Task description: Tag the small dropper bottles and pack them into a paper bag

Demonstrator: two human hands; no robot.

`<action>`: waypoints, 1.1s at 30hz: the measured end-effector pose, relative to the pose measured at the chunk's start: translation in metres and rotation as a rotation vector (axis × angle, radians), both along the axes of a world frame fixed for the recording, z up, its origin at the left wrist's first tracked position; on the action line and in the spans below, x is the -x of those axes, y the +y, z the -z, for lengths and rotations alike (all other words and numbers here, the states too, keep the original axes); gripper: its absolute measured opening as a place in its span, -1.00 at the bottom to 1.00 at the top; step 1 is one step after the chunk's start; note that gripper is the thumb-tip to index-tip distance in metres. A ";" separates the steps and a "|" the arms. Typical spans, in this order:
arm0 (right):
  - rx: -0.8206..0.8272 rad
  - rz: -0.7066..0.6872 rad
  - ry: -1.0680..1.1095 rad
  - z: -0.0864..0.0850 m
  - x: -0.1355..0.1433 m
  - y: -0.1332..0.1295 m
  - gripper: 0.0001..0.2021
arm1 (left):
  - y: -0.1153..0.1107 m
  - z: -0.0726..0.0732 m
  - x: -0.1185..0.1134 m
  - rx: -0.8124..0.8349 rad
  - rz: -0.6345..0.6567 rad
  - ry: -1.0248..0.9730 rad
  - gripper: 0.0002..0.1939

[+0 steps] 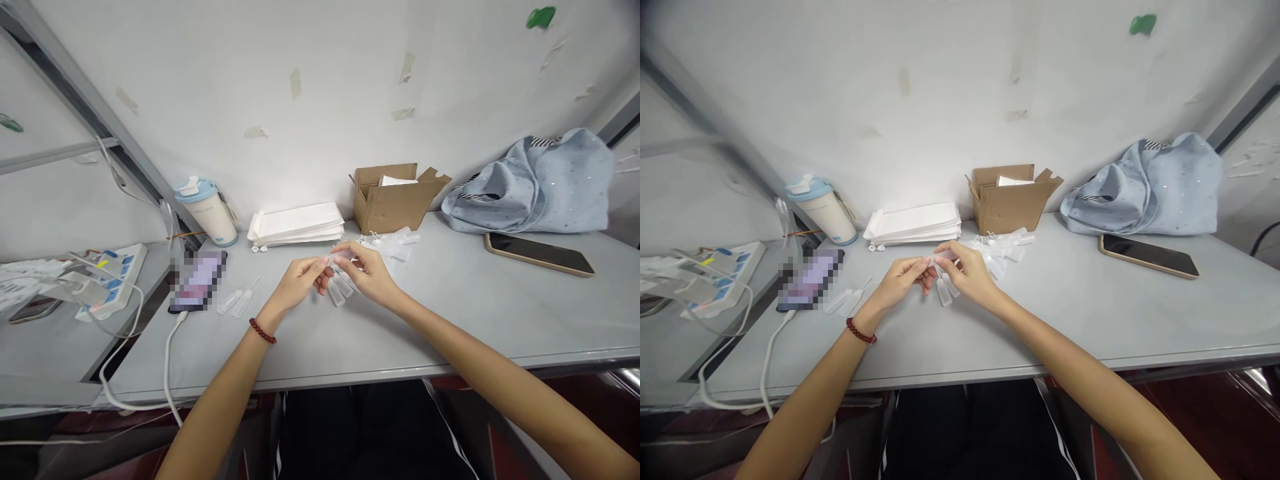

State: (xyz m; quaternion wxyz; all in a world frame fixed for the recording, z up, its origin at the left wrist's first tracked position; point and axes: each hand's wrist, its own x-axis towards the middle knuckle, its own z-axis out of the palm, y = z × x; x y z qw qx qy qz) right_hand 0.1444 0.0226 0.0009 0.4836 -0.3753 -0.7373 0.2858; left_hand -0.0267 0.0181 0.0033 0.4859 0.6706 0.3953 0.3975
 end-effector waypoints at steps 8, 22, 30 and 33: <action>0.400 -0.120 0.225 0.000 0.002 0.002 -0.67 | -0.004 0.001 -0.004 -0.090 -0.121 0.069 -0.57; 0.544 -0.166 0.212 -0.002 -0.001 0.008 -0.50 | -0.002 0.004 -0.006 -0.185 -0.129 0.217 -0.59; 0.239 0.147 0.024 -0.001 -0.002 0.009 -0.68 | 0.008 0.007 0.003 -0.182 -0.194 0.196 -0.64; 0.082 0.295 -0.075 0.000 -0.008 0.014 -0.75 | 0.014 0.008 0.009 -0.168 -0.254 0.195 -0.64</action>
